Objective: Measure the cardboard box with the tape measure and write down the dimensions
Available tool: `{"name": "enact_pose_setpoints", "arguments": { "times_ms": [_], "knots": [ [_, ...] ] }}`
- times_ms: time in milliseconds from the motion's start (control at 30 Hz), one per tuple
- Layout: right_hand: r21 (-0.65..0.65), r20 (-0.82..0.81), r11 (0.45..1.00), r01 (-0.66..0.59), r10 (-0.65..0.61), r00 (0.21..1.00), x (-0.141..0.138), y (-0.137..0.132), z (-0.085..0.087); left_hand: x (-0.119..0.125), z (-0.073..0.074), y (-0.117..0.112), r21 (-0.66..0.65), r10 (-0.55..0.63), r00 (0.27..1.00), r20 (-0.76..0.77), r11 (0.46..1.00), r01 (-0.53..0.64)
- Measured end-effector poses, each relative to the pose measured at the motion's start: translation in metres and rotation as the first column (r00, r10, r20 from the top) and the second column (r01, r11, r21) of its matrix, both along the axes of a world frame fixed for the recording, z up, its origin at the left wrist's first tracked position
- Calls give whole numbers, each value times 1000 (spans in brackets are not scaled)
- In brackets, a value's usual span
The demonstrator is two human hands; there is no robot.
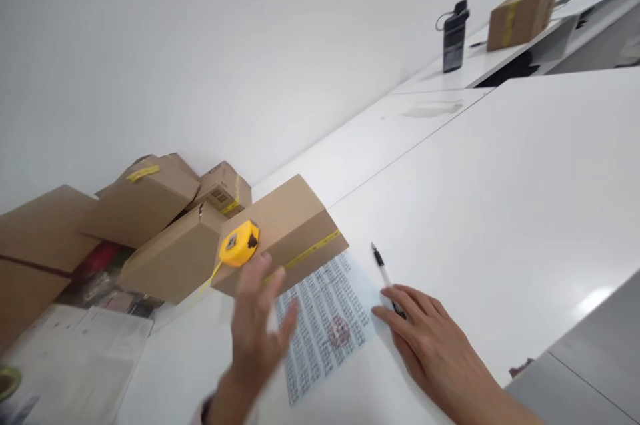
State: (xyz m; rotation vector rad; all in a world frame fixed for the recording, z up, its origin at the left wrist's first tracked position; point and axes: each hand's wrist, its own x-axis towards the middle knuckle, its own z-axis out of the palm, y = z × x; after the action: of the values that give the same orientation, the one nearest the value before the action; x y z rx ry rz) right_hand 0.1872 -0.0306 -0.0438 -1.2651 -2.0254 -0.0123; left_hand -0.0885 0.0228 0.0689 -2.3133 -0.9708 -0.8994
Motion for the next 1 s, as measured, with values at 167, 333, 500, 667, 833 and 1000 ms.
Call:
{"name": "enact_pose_setpoints", "arguments": {
  "times_ms": [167,333,500,667,833,1000],
  "knots": [
    [-145,-167,982,117,-141,976,8,0,10,29,-58,-53,-710,-21,998,66,701,62],
    [-359,-57,909,210,-246,968,13,38,18,40,-65,-57,-878,32,999,-7,478,-22],
    [-446,214,873,196,-108,971,2,64,29,44,-63,-53,-857,-10,976,-218,481,-186],
    [-600,-268,798,-55,-136,954,29,54,55,44,-71,-53,-815,-33,968,-247,547,-189],
    [-271,-884,914,-301,-113,453,72,53,119,50,-73,-48,-784,1,962,-272,579,-222],
    [-262,-857,904,-338,-56,513,42,40,123,60,-66,-45,-809,8,968,-253,547,-216]
  ]
}}
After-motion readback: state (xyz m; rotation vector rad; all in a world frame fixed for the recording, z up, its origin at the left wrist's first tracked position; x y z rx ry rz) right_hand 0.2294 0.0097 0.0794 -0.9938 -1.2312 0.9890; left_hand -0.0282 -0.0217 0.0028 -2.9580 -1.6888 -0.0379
